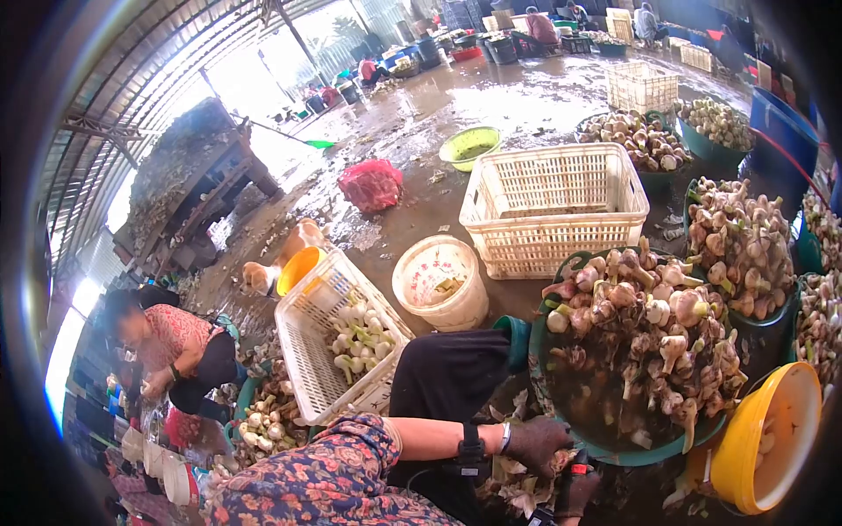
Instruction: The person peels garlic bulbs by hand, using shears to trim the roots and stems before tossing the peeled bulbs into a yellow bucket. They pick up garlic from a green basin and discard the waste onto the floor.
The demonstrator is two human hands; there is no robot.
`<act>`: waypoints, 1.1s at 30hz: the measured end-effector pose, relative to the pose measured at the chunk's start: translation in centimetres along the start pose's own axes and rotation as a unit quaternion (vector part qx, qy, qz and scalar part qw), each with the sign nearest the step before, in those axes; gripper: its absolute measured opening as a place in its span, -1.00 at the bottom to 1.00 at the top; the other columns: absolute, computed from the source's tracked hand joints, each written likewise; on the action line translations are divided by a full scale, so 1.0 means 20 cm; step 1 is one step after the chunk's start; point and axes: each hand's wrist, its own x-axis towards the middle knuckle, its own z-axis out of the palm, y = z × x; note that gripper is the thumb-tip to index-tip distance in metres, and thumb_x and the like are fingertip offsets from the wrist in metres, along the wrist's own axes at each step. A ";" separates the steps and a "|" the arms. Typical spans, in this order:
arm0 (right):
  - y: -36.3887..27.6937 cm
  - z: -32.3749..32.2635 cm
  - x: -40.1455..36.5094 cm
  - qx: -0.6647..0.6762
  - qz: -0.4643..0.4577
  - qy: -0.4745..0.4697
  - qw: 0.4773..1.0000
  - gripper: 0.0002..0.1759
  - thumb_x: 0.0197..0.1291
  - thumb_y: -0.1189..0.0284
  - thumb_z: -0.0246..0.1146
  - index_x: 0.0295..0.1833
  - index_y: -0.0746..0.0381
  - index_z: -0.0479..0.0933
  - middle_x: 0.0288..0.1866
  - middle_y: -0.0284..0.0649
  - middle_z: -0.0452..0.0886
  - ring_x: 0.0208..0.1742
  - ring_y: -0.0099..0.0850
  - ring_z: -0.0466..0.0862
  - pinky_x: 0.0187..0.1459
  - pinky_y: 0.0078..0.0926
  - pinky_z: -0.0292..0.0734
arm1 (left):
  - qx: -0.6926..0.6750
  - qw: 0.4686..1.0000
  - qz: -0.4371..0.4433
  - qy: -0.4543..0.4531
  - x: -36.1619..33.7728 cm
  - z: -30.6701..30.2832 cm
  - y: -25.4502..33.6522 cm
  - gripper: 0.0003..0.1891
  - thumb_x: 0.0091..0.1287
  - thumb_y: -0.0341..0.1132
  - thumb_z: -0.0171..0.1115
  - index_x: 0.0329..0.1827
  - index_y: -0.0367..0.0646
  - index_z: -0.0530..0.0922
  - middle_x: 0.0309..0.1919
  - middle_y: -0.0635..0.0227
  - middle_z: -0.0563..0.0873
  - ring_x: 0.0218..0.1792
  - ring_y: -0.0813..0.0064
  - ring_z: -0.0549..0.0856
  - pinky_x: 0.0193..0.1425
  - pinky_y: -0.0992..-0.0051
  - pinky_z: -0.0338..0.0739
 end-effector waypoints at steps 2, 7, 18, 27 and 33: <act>0.05 -0.01 0.02 0.014 0.011 -0.014 1.000 -0.49 0.36 0.14 0.05 -0.54 0.31 0.45 -0.68 -0.42 0.39 -0.61 -0.61 0.28 -0.57 -0.44 0.20 | 0.025 1.000 0.017 0.000 -0.02 -0.02 0.01 -0.39 -0.35 -0.03 0.44 -0.19 -0.19 0.59 -0.27 0.04 0.60 -0.18 0.03 0.60 -0.14 0.17 0.51; 0.14 -0.02 0.02 0.054 -0.002 -0.010 0.998 -0.71 0.34 0.29 0.09 -0.46 0.14 0.42 -0.61 -0.54 0.34 -0.60 -0.66 0.27 -0.58 -0.58 0.21 | 0.033 0.999 -0.001 -0.019 0.01 -0.02 -0.02 -0.40 -0.30 0.02 0.44 -0.21 -0.21 0.61 -0.33 0.10 0.63 -0.25 0.06 0.63 -0.19 0.23 0.53; -0.13 -0.02 -0.03 0.469 0.164 -0.111 0.861 -0.39 0.33 -0.11 -0.12 0.12 0.17 0.46 -0.01 -0.24 0.58 0.01 -0.41 0.59 -0.12 -0.40 0.58 | -0.303 0.951 -0.059 -0.013 0.04 -0.02 -0.05 -0.42 0.03 0.01 0.37 -0.06 -0.34 0.59 -0.27 0.20 0.71 -0.28 0.46 0.66 -0.18 0.46 0.54; -0.21 0.03 -0.05 0.452 0.129 -0.129 0.873 -0.42 0.32 -0.08 -0.08 0.12 0.17 0.42 -0.10 -0.22 0.56 -0.13 -0.37 0.60 -0.09 -0.34 0.58 | -0.275 0.957 -0.088 -0.002 0.05 -0.01 0.03 -0.27 -0.01 0.06 0.40 0.10 -0.33 0.46 -0.05 0.05 0.62 0.04 0.22 0.59 0.14 0.37 0.44; 0.15 -0.08 0.07 0.171 -0.008 -0.230 0.958 -0.49 0.40 0.01 -0.17 0.09 0.19 0.39 -0.12 -0.24 0.57 -0.13 -0.43 0.58 0.02 -0.42 0.49 | -0.254 0.967 0.009 -0.038 0.04 -0.04 -0.01 -0.30 -0.02 -0.04 0.45 0.13 -0.28 0.48 0.00 0.05 0.63 0.03 0.24 0.61 0.14 0.39 0.45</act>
